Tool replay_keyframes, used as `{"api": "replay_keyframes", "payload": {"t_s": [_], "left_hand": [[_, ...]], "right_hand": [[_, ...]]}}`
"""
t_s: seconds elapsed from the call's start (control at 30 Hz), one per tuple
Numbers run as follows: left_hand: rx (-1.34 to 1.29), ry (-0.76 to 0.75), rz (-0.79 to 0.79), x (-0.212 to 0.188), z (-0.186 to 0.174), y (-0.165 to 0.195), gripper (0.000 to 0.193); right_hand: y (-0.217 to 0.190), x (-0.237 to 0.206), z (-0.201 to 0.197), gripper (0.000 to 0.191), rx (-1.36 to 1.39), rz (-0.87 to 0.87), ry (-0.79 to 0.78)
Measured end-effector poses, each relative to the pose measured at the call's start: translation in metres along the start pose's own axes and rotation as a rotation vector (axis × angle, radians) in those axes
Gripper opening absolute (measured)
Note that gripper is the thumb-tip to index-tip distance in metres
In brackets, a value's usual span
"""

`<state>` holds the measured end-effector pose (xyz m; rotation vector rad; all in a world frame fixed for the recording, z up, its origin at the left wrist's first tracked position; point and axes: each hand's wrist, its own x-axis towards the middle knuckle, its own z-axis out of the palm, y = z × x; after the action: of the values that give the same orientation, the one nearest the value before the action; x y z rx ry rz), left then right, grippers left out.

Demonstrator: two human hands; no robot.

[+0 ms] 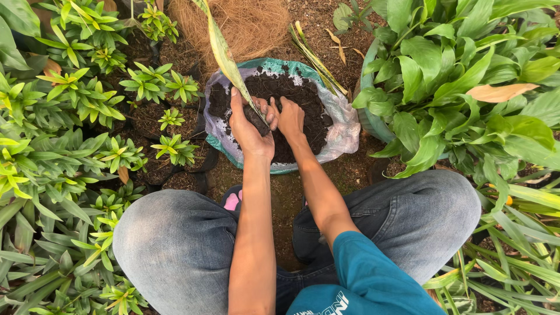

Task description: The person sits on the ground and repeatedly scoops soil from a bag, packs it around the base of a plant cutting, and shapes it into a compact ball. The person handles the cutting and soil by hand, forming a soil ball around the stem and leaf base.

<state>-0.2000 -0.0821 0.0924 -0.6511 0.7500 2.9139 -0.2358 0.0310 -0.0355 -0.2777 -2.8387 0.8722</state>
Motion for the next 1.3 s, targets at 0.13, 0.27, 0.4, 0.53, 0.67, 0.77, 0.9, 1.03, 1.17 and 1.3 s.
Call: {"api": "replay_keyframes", "payload": {"t_s": [0.13, 0.27, 0.4, 0.53, 0.67, 0.77, 0.9, 1.03, 1.17, 1.3], "left_hand": [[-0.003, -0.024, 0.007, -0.003, 0.002, -0.001, 0.049], [0.002, -0.01, -0.006, 0.002, -0.005, -0.004, 0.049], [0.002, -0.028, 0.004, 0.019, -0.013, -0.007, 0.049], [0.016, -0.017, 0.012, 0.027, -0.016, -0.008, 0.049], [0.026, -0.012, 0.004, 0.028, -0.016, -0.01, 0.048], [0.011, -0.022, 0.019, 0.028, -0.016, -0.012, 0.048], [0.002, -0.04, 0.022, 0.022, -0.013, -0.011, 0.048], [0.01, -0.04, 0.024, 0.013, -0.01, -0.008, 0.048], [-0.005, -0.045, 0.016, 0.009, -0.007, -0.009, 0.047], [-0.007, -0.045, 0.006, 0.008, -0.007, -0.01, 0.048]], "right_hand": [[-0.002, -0.002, 0.004, 0.036, -0.053, 0.097, 0.015], [-0.008, -0.003, 0.019, 0.025, -0.169, 0.044, 0.055], [0.0, -0.001, 0.03, 0.03, -0.243, -0.035, 0.098], [0.011, 0.01, 0.032, 0.03, -0.122, -0.055, 0.23], [0.014, 0.018, 0.032, 0.035, -0.026, -0.056, 0.286], [0.014, 0.019, 0.031, 0.039, 0.029, -0.044, 0.279], [0.011, 0.018, 0.025, 0.041, 0.08, 0.085, 0.199], [0.015, 0.019, 0.017, 0.046, 0.188, 0.196, 0.164], [0.024, 0.024, 0.01, 0.049, 0.385, 0.055, 0.296], [0.035, 0.017, 0.001, 0.052, 0.921, 0.52, -0.102]]}}
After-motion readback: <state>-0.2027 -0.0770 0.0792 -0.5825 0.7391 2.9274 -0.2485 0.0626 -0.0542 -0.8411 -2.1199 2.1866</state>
